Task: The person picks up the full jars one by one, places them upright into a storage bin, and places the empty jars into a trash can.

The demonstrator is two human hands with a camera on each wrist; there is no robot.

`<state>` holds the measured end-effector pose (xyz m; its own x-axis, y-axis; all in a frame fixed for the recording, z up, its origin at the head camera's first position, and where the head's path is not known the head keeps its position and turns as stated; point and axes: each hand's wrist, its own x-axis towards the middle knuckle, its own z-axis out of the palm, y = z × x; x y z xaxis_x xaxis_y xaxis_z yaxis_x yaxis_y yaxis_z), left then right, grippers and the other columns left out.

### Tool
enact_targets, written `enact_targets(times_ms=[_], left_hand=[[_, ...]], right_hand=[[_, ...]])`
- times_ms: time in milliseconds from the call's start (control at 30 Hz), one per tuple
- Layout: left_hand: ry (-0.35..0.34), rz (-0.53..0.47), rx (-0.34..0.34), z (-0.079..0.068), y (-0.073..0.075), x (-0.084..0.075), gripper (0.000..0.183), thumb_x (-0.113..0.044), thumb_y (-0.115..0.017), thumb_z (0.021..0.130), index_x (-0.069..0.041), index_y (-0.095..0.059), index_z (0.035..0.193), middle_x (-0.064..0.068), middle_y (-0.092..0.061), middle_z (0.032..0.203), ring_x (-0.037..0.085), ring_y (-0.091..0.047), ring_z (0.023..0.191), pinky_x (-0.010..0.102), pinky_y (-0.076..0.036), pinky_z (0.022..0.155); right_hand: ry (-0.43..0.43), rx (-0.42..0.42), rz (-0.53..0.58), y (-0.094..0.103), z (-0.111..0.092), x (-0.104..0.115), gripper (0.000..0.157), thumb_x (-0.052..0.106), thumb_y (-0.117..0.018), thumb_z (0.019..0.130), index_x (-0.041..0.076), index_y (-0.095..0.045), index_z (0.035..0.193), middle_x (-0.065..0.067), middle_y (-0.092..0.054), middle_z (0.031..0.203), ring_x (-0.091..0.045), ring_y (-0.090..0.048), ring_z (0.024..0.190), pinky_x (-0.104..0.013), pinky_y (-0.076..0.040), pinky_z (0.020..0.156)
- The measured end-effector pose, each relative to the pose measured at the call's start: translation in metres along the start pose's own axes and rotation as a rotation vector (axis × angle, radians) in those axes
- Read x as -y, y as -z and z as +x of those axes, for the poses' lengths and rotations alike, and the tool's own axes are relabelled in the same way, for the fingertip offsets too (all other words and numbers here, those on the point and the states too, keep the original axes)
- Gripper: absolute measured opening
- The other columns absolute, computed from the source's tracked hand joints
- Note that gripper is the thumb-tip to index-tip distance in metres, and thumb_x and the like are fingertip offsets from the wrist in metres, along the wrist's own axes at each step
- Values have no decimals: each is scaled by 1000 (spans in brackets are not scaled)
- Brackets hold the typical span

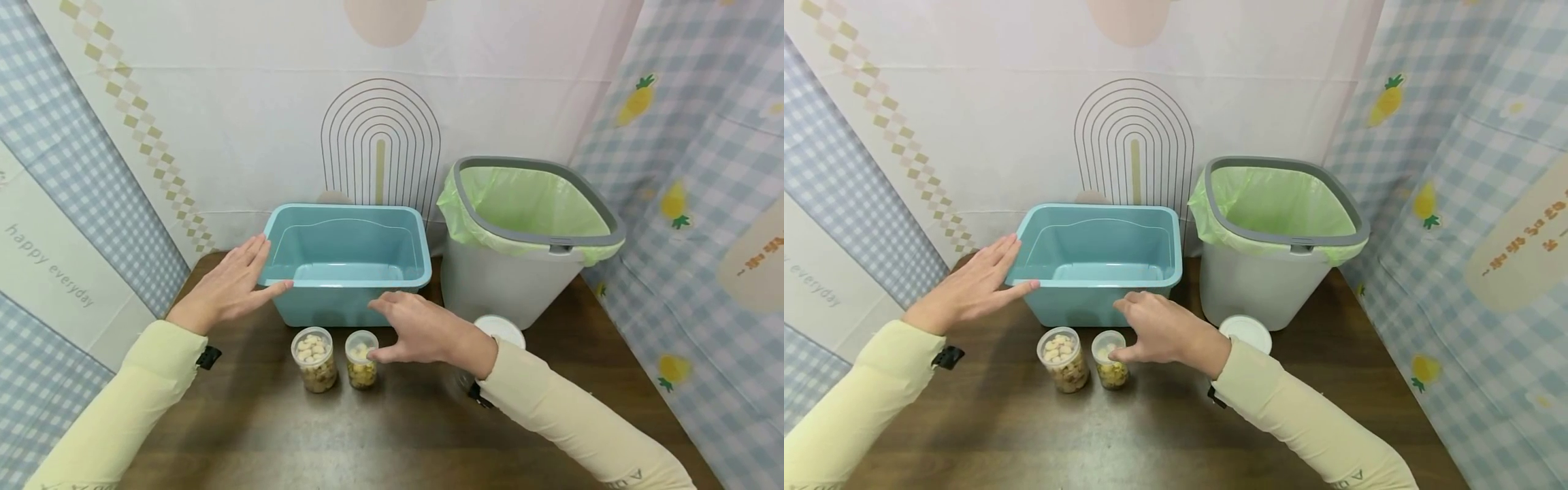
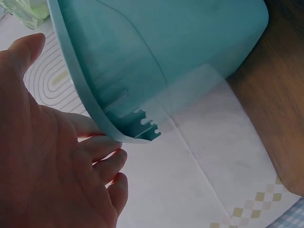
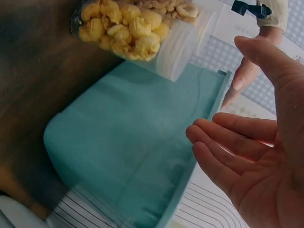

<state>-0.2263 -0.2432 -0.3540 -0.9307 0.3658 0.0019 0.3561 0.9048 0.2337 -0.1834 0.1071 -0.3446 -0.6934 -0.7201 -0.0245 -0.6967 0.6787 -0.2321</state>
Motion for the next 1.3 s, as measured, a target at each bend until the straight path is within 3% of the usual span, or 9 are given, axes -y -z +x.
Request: enact_targets(times_ms=[633,1300], left_hand=[[23,10,10,2,-9,3,102,-65,-43,107,10,-9,165,30,-4,175,49,-9,163,65,-12,132],[42,-9,23,3,-12,4,101,-64,-40,108,11,-3,165,30,0,176,50,-4,164,66,-10,132]], right_hand=[[37,-7,91,-38,10,-4,75,44,-84,88,-2,-61,143,-14,-66,140,-27,-66,126,-41,-57,106],[91,-83,112,-60,22,-7,56,38,-87,85,4,-69,126,-4,-71,115,-14,-65,95,-22,-56,78]])
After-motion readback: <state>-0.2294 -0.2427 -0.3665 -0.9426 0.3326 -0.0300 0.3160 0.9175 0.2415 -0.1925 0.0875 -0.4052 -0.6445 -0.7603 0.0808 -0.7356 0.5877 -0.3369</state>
